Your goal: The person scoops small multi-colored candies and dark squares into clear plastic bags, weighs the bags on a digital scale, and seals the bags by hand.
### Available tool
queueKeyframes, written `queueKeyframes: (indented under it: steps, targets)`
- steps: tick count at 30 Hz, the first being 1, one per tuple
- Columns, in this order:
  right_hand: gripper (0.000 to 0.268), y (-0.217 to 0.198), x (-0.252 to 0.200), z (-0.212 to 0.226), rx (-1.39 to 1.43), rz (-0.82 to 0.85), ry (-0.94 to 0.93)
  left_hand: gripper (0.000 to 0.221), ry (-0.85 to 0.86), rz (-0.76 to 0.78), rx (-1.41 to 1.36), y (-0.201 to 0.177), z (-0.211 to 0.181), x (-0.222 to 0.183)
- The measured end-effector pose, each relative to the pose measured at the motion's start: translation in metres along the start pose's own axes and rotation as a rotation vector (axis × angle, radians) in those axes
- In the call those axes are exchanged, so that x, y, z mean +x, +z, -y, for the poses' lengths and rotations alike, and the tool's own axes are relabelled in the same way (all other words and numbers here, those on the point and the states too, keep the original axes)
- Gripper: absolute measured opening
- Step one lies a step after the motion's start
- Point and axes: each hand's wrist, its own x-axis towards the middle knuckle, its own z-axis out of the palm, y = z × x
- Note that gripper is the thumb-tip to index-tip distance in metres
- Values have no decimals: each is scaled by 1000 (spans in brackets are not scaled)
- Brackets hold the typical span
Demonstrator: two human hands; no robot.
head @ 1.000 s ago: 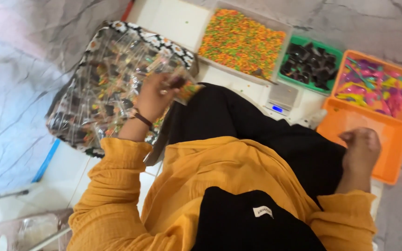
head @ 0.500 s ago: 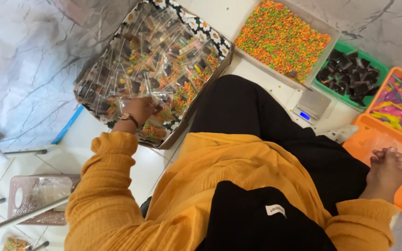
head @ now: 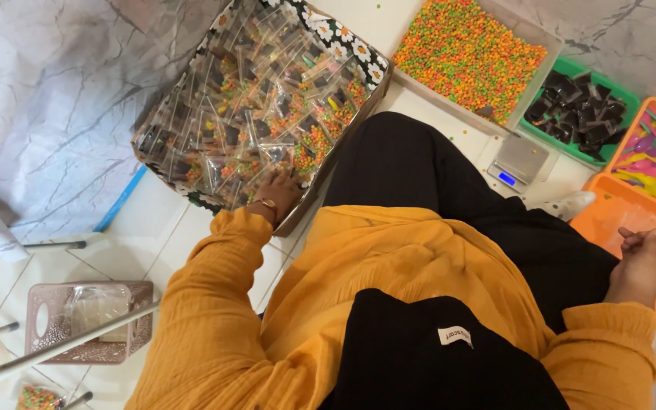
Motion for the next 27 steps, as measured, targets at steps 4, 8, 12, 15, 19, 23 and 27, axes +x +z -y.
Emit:
queueKeyframes:
  steps: [4, 8, 12, 15, 19, 23, 27]
  targets:
    - [43, 2, -5, 12, 0, -139, 164, 65, -40, 50, 107, -1, 2, 2]
    - [52, 2, -11, 17, 15, -160, 111, 71, -154, -63, 255, 0, 9, 6]
    - [42, 8, -7, 22, 9, -271, 194, 83, -262, -32, 324, 4, 22, 12]
    - [24, 0, -9, 23, 123, -223, 156, 74, -261, -52, 340, 10, 23, 15]
    - [24, -51, 19, -37, -77, -185, 24, 90, -296, 9, 214, 1, 22, 12]
    - [18, -97, -2, -23, 430, -579, 231, 89, -303, -11, -33, 3, 24, 23]
    - [29, -168, -8, -49, 378, -917, 408, 22, -238, -364, -146, -21, 34, 36]
